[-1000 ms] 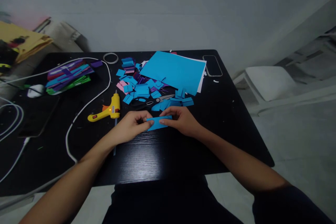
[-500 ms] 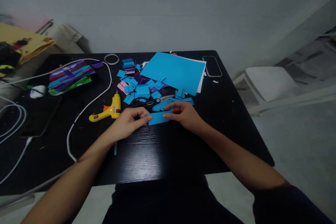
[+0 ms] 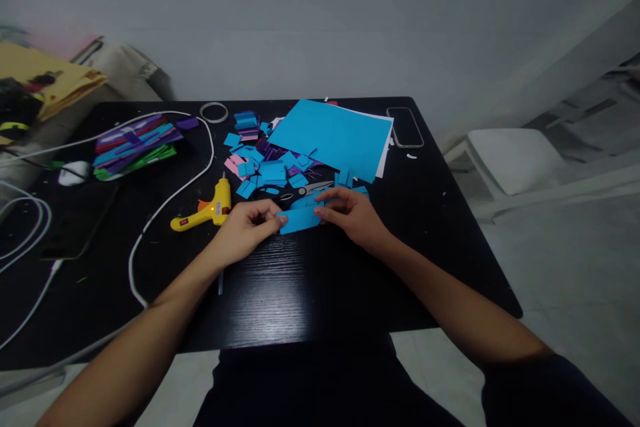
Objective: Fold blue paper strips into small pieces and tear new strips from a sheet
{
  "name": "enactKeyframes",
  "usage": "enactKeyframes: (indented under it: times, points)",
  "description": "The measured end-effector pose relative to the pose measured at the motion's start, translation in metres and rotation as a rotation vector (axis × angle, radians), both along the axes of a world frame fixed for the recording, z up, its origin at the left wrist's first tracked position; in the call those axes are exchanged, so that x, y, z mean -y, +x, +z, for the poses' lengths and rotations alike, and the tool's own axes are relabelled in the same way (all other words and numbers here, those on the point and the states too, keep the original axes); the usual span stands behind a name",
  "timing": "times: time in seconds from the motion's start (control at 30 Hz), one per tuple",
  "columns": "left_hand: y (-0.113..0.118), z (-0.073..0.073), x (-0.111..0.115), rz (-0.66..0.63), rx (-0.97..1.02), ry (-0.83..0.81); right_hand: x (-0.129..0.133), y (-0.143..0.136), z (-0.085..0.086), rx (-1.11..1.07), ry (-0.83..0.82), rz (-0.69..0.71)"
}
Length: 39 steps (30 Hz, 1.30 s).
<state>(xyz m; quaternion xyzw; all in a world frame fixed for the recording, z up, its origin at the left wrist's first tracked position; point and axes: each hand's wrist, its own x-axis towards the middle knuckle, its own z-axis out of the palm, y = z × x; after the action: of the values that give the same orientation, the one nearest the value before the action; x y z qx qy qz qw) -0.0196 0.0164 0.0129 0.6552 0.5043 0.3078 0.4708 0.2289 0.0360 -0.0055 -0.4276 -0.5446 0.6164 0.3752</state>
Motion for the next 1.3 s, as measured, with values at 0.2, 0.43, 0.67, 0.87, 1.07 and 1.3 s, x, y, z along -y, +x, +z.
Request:
enactKeyframes:
  times: [0.2, 0.43, 0.67, 0.87, 1.07, 1.3]
  points:
    - [0.001, 0.001, 0.000, 0.012, 0.005, 0.035, -0.001, -0.002, -0.001, -0.192, -0.008, 0.032]
    - [0.004, 0.007, 0.000, 0.080, 0.008, 0.082, 0.000, 0.000, -0.003, -0.219, -0.003, 0.076]
    - [0.005, 0.006, 0.001, 0.083, 0.024, 0.061, 0.002, -0.001, -0.003, -0.237, 0.025, 0.053]
    - [0.005, 0.002, 0.006, 0.070, 0.031, 0.130, 0.002, -0.001, -0.003, -0.172, 0.054, -0.029]
    - [0.004, 0.000, 0.009, -0.053, -0.106, 0.411, 0.005, -0.004, -0.004, -0.162, 0.146, -0.071]
    - [0.005, -0.005, 0.010, 0.013, -0.114, 0.508, 0.011, -0.006, -0.003, -0.070, 0.194, -0.089]
